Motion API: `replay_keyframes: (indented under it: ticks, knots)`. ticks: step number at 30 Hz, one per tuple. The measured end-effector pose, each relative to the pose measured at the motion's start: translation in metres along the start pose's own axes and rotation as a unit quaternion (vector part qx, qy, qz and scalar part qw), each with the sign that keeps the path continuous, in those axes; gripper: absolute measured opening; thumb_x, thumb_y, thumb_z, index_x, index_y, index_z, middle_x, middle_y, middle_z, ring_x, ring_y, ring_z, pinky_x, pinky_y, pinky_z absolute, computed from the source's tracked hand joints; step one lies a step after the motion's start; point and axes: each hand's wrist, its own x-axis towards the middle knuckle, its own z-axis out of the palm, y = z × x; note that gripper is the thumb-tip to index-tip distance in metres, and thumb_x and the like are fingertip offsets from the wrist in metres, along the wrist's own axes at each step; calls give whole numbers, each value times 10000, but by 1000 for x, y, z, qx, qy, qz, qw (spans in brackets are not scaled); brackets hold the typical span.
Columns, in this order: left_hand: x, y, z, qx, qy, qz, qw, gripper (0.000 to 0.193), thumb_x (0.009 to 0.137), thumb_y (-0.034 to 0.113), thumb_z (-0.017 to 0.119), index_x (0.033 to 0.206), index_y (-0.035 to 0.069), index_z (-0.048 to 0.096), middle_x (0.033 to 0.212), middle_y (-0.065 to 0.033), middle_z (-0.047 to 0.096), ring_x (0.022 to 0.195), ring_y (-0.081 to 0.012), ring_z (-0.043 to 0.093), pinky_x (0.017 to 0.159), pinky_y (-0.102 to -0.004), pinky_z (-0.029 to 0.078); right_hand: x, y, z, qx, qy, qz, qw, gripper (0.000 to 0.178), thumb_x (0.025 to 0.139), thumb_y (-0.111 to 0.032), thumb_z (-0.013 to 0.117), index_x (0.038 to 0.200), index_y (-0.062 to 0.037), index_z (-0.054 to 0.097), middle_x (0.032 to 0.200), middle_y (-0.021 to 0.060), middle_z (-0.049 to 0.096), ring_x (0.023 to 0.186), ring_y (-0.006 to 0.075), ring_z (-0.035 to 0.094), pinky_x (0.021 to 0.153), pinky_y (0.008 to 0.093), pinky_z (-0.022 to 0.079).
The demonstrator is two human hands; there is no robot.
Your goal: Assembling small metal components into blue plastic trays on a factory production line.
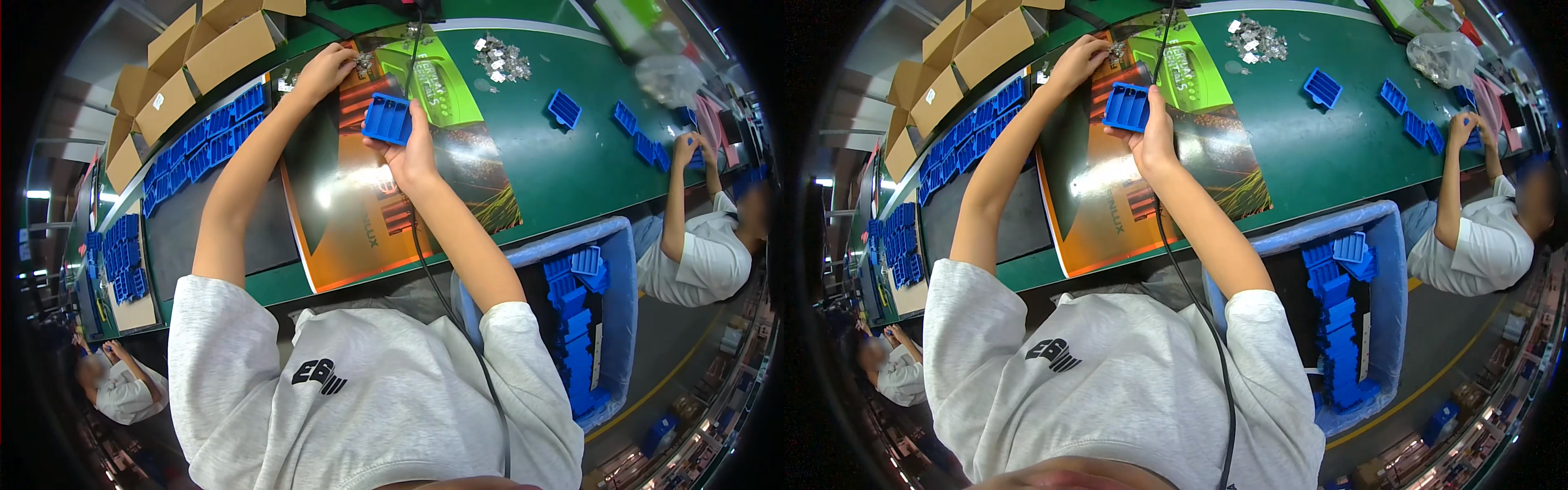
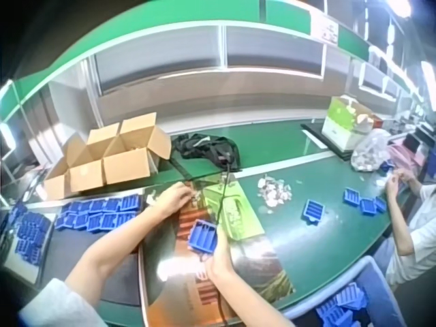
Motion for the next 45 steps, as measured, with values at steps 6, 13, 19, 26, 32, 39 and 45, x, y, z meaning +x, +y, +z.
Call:
replay_keyframes:
  ticks: [6,13,19,26,32,39,45]
  knots:
    - [5,2,-2,54,-68,4,996,202,871,198,587,1027,92,657,999,-106,595,934,-313,598,795,-382,497,1,1,2,-7,15,11,1000,565,974,-497,322,1109,8,537,961,150,642,824,244,652,643,345,580]
    - [7,9,0,84,-57,44,994,174,884,218,566,985,98,642,987,-97,596,933,-306,600,777,-391,503,2,1,-2,-12,3,7,1000,555,977,-490,313,1107,3,531,946,153,640,813,247,654,637,347,580]
    - [1,-1,2,61,-43,68,995,193,886,210,573,1023,89,631,1004,-113,575,970,-307,581,801,-389,491,-2,0,3,-12,22,17,1000,551,976,-492,319,1103,0,531,943,157,638,814,260,654,633,353,577]
    - [10,-5,-5,41,-115,109,987,226,885,127,575,1088,32,609,1002,-158,562,952,-334,574,812,-374,473,-1,0,1,-18,7,16,1000,561,973,-503,322,1102,-1,537,943,157,638,822,258,653,631,350,575]
    - [9,-3,1,59,-99,87,990,216,889,176,555,1067,77,628,970,-111,564,961,-310,575,807,-389,484,2,1,0,-20,5,16,1000,566,973,-507,321,1104,-3,540,940,154,639,825,253,653,637,348,574]
    - [7,-2,4,51,-53,115,991,185,885,167,564,1028,70,630,968,-111,577,918,-317,584,773,-388,488,0,0,0,-19,21,18,999,561,970,-510,332,1100,-5,541,944,157,640,823,258,655,642,350,575]
    - [4,21,-25,-95,96,-44,990,171,905,136,570,1030,40,636,875,-116,661,756,-239,641,661,-317,503,0,3,0,-28,0,21,999,519,957,-488,400,1114,-5,510,932,159,642,800,266,658,625,350,580]
